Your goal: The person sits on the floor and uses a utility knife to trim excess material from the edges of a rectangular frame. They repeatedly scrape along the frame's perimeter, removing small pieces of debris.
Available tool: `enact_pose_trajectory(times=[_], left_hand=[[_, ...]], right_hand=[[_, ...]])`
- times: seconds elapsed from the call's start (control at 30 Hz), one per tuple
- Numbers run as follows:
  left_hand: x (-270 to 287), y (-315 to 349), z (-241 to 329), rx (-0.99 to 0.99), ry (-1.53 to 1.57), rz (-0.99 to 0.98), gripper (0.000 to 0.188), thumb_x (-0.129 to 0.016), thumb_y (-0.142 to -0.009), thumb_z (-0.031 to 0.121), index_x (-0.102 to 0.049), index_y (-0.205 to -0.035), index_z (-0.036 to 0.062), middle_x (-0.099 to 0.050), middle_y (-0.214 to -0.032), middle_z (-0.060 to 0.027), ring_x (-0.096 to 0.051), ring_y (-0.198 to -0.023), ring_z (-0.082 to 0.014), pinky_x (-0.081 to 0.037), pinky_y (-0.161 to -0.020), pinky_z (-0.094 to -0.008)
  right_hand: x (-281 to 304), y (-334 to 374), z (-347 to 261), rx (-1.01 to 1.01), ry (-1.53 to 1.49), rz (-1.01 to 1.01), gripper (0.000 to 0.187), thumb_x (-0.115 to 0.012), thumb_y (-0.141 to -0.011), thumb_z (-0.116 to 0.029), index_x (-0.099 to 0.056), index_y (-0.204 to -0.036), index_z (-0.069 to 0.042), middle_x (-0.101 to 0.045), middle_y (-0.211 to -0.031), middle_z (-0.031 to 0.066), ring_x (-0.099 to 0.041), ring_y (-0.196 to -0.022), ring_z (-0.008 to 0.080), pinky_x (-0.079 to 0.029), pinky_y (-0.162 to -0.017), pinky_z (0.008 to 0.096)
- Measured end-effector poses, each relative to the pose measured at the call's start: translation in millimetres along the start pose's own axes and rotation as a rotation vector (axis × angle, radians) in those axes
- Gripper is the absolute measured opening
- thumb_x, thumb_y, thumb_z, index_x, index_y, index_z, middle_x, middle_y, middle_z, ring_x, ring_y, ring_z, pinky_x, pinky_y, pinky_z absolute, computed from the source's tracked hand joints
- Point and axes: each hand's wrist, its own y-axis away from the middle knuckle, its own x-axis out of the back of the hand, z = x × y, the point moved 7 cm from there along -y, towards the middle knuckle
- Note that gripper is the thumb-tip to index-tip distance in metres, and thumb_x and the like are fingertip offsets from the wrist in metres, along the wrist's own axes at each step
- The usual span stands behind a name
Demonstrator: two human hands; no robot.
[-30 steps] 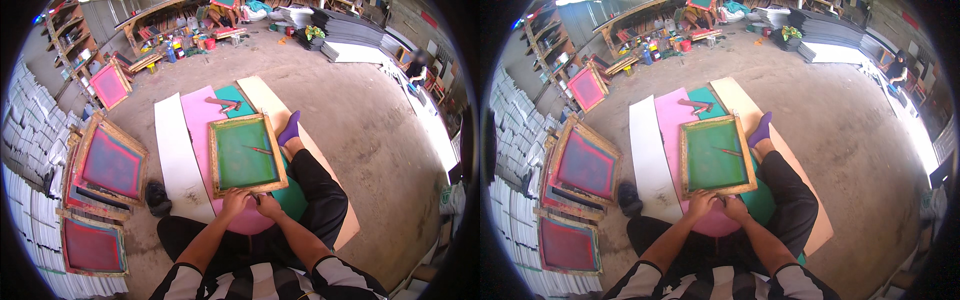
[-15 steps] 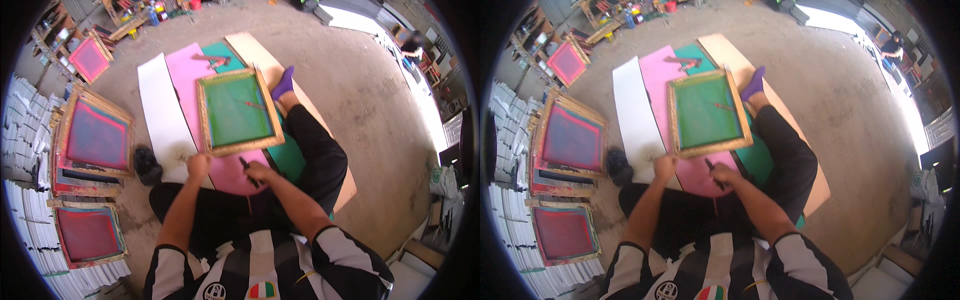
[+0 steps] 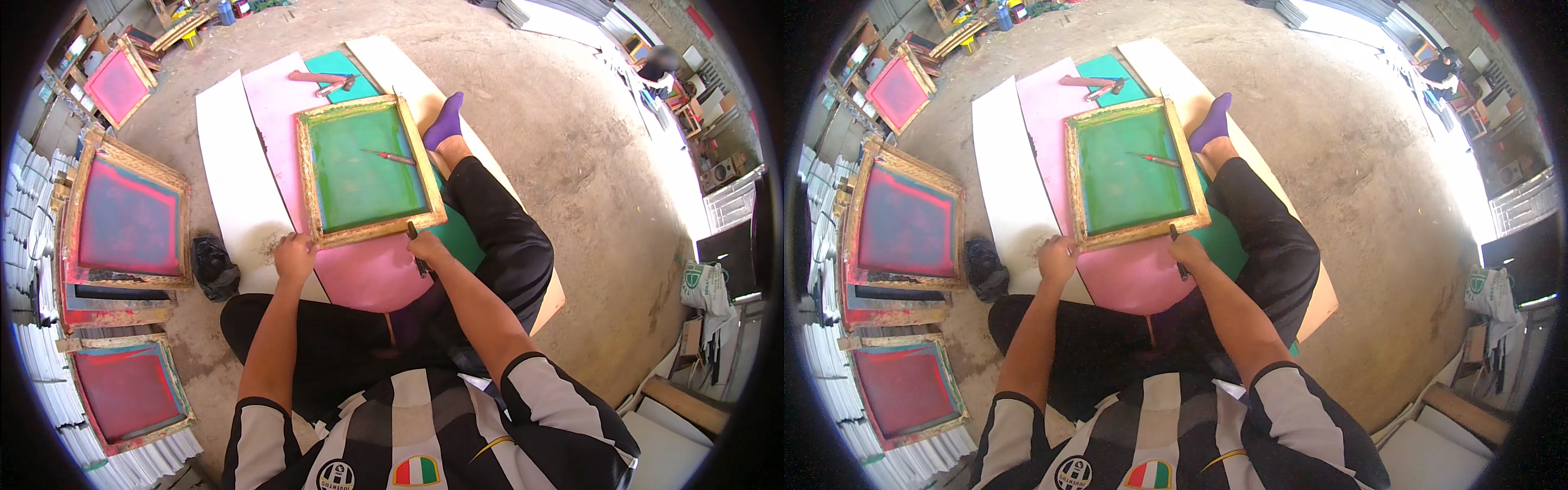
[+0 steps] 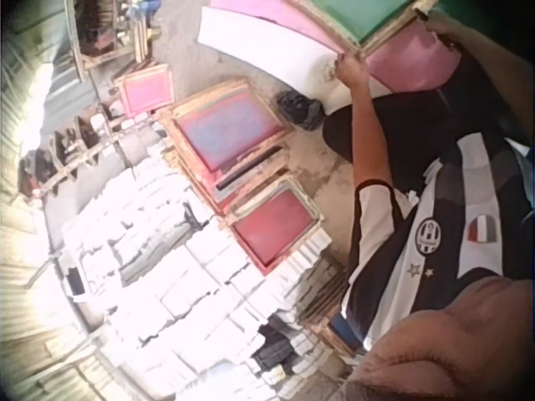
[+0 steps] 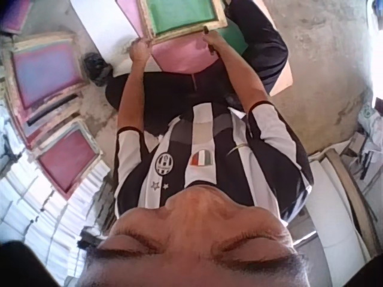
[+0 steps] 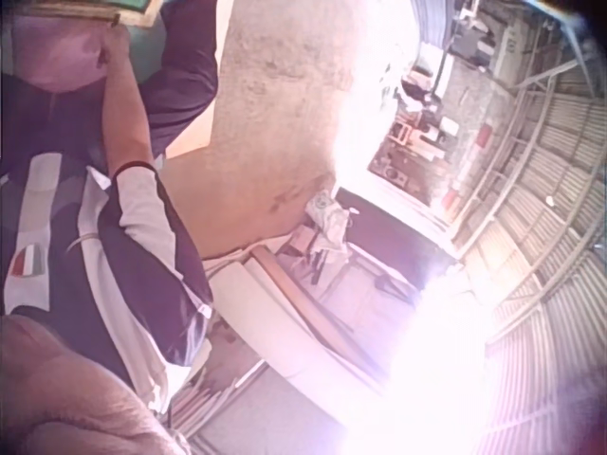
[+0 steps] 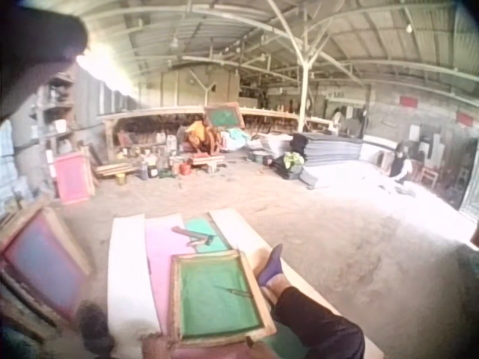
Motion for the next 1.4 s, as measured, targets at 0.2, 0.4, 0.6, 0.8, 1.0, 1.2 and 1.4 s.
enact_pose_trajectory(times=[0.2,0.4,0.6,0.8,1.0,1.2,1.4], left_hand=[[-19,3,47,-0.267,0.042,0.108,0.055,-0.082,-0.08,0.024,-0.066,-0.13,0.0083,-0.061,-0.138,-0.0133,-0.053,-0.132,-0.0347,-0.041,-0.111,-0.0508],[-48,3,51,-0.27,0.0,0.065,0.059,-0.082,-0.08,0.025,-0.063,-0.135,0.0097,-0.064,-0.136,-0.0114,-0.051,-0.136,-0.035,-0.036,-0.117,-0.0517],[-54,1,50,-0.261,0.091,0.104,0.056,-0.085,-0.075,0.018,-0.067,-0.127,0.0083,-0.068,-0.13,-0.0108,-0.051,-0.135,-0.0353,-0.033,-0.118,-0.0561],[-42,-1,59,-0.228,0.074,0.086,0.052,-0.083,-0.077,0.019,-0.07,-0.124,0.0052,-0.07,-0.126,-0.0133,-0.053,-0.132,-0.0379,-0.034,-0.115,-0.058],[-37,-1,63,-0.24,0.038,0.083,0.045,-0.082,-0.078,0.017,-0.073,-0.119,0.004,-0.072,-0.119,-0.0136,-0.056,-0.128,-0.0384,-0.036,-0.114,-0.054],[-39,1,51,-0.292,0.041,0.129,0.039,-0.081,-0.079,0.017,-0.074,-0.116,0.0051,-0.074,-0.116,-0.0109,-0.06,-0.122,-0.0372,-0.042,-0.11,-0.0494],[-30,-7,67,-0.266,-0.034,0.059,0.036,-0.079,-0.081,0.018,-0.075,-0.115,0.0062,-0.074,-0.118,-0.0126,-0.062,-0.121,-0.0385,-0.044,-0.107,-0.0493]], right_hand=[[3,9,-18,0.016,0.119,0.015,0.041,-0.058,-0.09,-0.025,-0.07,-0.113,0.007,-0.07,-0.116,0.0304,-0.067,-0.115,0.0434,-0.054,-0.096,0.0502],[3,11,-22,0.023,0.174,0.057,0.034,-0.065,-0.087,-0.023,-0.074,-0.104,0.005,-0.074,-0.102,0.0263,-0.075,-0.091,0.0389,-0.061,-0.076,0.0482],[2,22,-27,-0.098,0.146,-0.01,0.035,-0.078,-0.081,-0.023,-0.074,-0.108,0.0,-0.076,-0.097,0.0184,-0.076,-0.078,0.0312,-0.063,-0.072,0.0459],[2,25,-20,-0.019,0.158,0.175,0.032,-0.051,-0.095,-0.014,-0.067,-0.117,0.003,-0.071,-0.115,0.0284,-0.07,-0.111,0.0415,-0.057,-0.095,0.0496],[2,32,-18,0.022,0.074,0.142,0.031,-0.048,-0.096,-0.012,-0.065,-0.117,0.002,-0.071,-0.116,0.0276,-0.069,-0.112,0.0434,-0.056,-0.096,0.0518],[-8,14,-7,0.053,0.042,0.153,0.028,-0.048,-0.095,-0.013,-0.066,-0.111,0.001,-0.072,-0.11,0.0272,-0.071,-0.105,0.0438,-0.058,-0.091,0.0521],[-11,9,-5,0.028,-0.044,0.139,0.024,-0.055,-0.094,-0.015,-0.072,-0.106,-0.002,-0.072,-0.109,0.0285,-0.072,-0.104,0.0399,-0.059,-0.089,0.0503]])
